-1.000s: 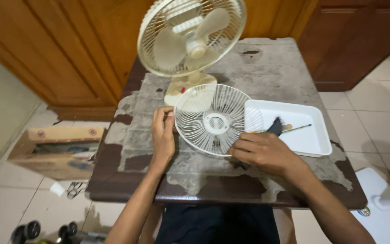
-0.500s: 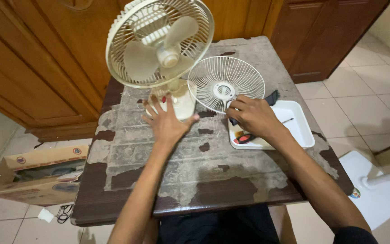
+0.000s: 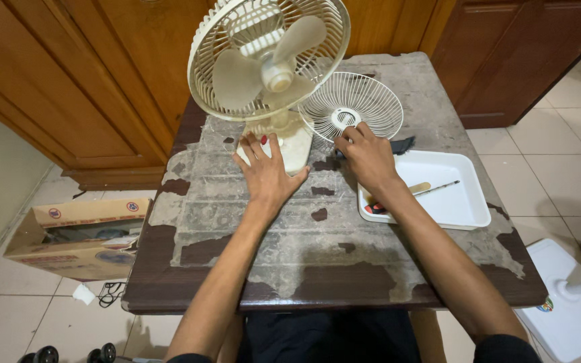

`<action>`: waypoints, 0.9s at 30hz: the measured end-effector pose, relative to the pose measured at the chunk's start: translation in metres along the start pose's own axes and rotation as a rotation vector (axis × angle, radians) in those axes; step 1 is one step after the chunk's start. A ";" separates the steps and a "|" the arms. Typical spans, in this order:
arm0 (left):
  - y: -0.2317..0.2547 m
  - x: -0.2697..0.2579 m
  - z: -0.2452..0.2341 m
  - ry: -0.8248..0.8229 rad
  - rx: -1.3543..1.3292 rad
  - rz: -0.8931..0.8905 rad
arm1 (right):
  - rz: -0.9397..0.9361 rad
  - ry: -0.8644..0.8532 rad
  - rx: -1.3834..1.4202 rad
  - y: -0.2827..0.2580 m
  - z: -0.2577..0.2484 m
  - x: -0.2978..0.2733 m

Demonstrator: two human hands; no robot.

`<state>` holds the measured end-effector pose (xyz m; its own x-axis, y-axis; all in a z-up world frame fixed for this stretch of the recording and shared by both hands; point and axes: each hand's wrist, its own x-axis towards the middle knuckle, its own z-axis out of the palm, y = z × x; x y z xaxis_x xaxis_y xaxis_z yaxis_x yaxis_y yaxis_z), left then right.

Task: The person removes the front grille of a small white electric fan using a screwdriver and then cleans the grille with a brush. The fan remains partially disassembled on the table.

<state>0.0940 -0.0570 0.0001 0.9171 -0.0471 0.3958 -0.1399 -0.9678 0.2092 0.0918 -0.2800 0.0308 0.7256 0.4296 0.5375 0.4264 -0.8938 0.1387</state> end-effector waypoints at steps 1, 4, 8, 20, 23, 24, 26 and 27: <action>-0.001 0.000 0.000 -0.014 -0.001 0.000 | 0.020 -0.010 0.000 0.000 0.001 0.000; -0.003 -0.001 -0.001 -0.041 -0.006 0.012 | 0.062 -0.016 0.028 0.001 0.000 -0.002; -0.007 -0.007 -0.006 -0.023 -0.001 0.067 | 0.088 -0.022 0.061 0.003 -0.002 -0.004; -0.011 -0.048 -0.031 0.070 -0.065 0.147 | 0.036 -0.002 0.187 -0.047 -0.050 -0.016; -0.012 -0.051 -0.032 0.084 -0.143 0.142 | 0.053 -0.243 0.174 -0.067 -0.057 -0.019; -0.013 -0.051 -0.032 0.089 -0.170 0.142 | 0.016 -0.221 0.242 -0.074 -0.059 -0.020; -0.020 -0.050 -0.033 0.121 -0.230 0.183 | -0.059 -0.177 0.379 -0.086 -0.062 -0.024; -0.023 -0.049 -0.033 0.136 -0.259 0.203 | -0.082 -0.216 0.387 -0.090 -0.062 -0.024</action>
<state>0.0396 -0.0239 0.0052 0.8051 -0.1820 0.5646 -0.4205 -0.8464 0.3267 0.0025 -0.2178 0.0564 0.7597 0.5505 0.3461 0.6277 -0.7598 -0.1695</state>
